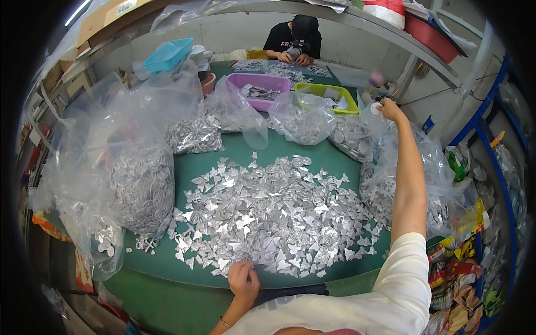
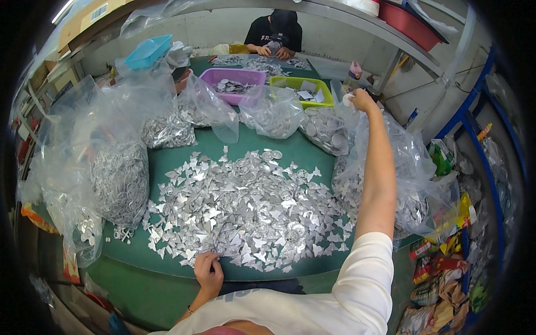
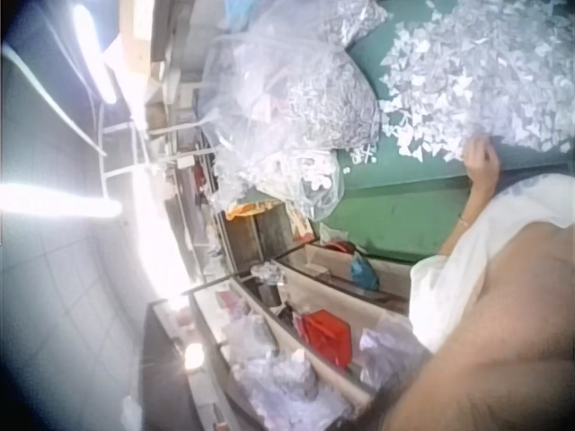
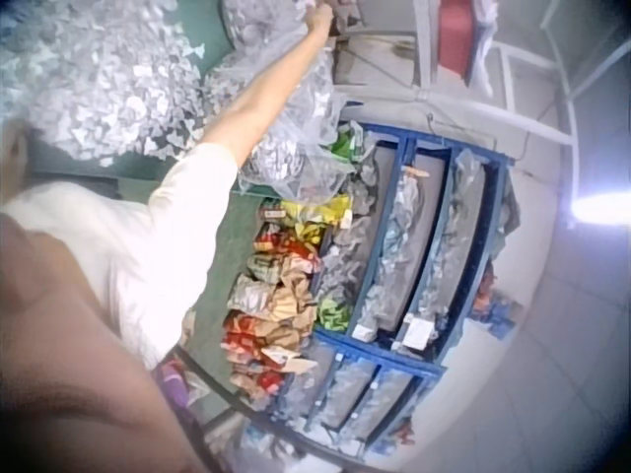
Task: The person sorts and organizes small silver-colored metal or plastic components by hand, picking them up from a pile and placing them into different plastic bags and trays.
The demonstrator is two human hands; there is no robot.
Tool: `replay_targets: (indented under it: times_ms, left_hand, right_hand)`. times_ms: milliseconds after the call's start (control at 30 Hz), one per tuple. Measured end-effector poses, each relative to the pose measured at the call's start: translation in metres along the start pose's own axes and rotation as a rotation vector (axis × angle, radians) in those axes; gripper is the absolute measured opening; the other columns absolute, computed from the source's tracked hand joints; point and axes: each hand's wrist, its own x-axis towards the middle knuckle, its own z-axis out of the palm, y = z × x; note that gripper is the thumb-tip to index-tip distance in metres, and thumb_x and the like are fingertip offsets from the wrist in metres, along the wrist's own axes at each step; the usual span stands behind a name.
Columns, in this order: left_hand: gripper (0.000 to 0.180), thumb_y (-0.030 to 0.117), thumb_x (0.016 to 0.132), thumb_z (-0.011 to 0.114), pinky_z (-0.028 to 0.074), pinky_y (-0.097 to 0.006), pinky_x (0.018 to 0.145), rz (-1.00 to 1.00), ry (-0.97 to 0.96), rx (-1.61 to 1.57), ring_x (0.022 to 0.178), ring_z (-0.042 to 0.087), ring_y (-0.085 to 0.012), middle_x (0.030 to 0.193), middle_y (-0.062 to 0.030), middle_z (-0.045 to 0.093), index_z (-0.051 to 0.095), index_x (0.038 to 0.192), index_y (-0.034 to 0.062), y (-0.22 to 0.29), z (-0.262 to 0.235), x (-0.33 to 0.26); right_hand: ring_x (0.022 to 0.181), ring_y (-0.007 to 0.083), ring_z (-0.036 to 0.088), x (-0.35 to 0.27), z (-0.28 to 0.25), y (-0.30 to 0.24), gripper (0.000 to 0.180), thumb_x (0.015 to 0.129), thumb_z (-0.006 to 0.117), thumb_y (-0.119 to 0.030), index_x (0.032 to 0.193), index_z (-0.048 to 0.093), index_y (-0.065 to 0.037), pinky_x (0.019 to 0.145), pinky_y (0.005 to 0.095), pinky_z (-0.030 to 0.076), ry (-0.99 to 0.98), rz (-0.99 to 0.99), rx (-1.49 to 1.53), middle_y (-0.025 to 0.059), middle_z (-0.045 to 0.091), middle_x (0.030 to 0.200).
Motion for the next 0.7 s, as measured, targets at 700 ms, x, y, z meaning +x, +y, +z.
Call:
replay_targets:
  times_ms: [700]
  left_hand:
    - [0.022,-0.009,0.061,0.056,0.043,-0.036,0.062,0.006,-0.015,0.063,0.069,0.055,-0.0276,0.077,-0.0107,0.058,0.062,0.079,0.0025,0.000,0.000,0.000]
  right_hand:
    - [0.073,0.0291,0.065,0.007,0.035,-0.033,0.027,0.078,0.056,-0.019,0.085,0.060,0.006,0.061,0.0374,0.050,-0.115,0.129,0.528,0.0199,0.064,0.087]
